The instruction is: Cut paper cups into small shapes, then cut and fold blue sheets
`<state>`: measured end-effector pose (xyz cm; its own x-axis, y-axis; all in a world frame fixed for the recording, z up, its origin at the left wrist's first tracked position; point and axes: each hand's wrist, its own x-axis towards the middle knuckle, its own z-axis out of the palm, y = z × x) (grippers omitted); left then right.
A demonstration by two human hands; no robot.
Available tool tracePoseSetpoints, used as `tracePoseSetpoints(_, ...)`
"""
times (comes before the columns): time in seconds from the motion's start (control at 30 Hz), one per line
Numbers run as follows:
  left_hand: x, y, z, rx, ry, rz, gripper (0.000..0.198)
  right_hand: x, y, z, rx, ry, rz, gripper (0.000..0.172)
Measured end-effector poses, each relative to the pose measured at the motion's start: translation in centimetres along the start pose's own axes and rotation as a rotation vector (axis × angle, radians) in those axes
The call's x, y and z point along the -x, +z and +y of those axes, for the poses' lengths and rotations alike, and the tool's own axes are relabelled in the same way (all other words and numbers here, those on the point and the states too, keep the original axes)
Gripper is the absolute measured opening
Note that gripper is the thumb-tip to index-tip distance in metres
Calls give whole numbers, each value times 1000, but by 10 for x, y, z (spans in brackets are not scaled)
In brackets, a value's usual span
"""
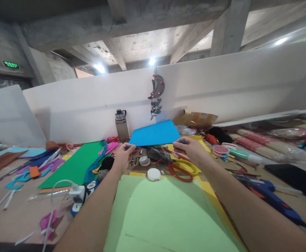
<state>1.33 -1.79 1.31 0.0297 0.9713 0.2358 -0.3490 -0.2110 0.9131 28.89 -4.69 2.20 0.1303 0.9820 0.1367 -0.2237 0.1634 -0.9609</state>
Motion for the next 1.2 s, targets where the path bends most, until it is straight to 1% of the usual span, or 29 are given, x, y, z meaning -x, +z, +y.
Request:
tracePoseSetpoints(0.13,0,0,-3,45,-63,16,39,4,4,-1,-122,35,-44,36)
tracePoseSetpoints(0.3,2,5,-3,87,-106,70,32,5,8,1,-224,92,-16,39)
tracePoseSetpoints(0.43,3,10,-5,116,-111,122,27,5,8,3,-195,78,-22,36)
tracePoseSetpoints(0.57,4,12,-7,126,-115,157,26,4,9,7,-183,69,10,34)
tracePoseSetpoints(0.77,5,13,-8,115,-107,162,28,-1,8,13,-176,63,3,36)
tracePoseSetpoints(0.9,5,14,-10,117,-90,201,36,0,9,14,-197,63,-1,37)
tracePoseSetpoints(1.07,5,17,-11,126,-70,264,45,4,12,13,-223,51,-39,33)
tracePoseSetpoints(1.13,5,17,-10,133,-67,284,46,5,13,12,-191,50,-62,35)
tracePoseSetpoints(1.2,6,16,-10,154,-69,296,46,6,15,11,-89,46,-63,36)
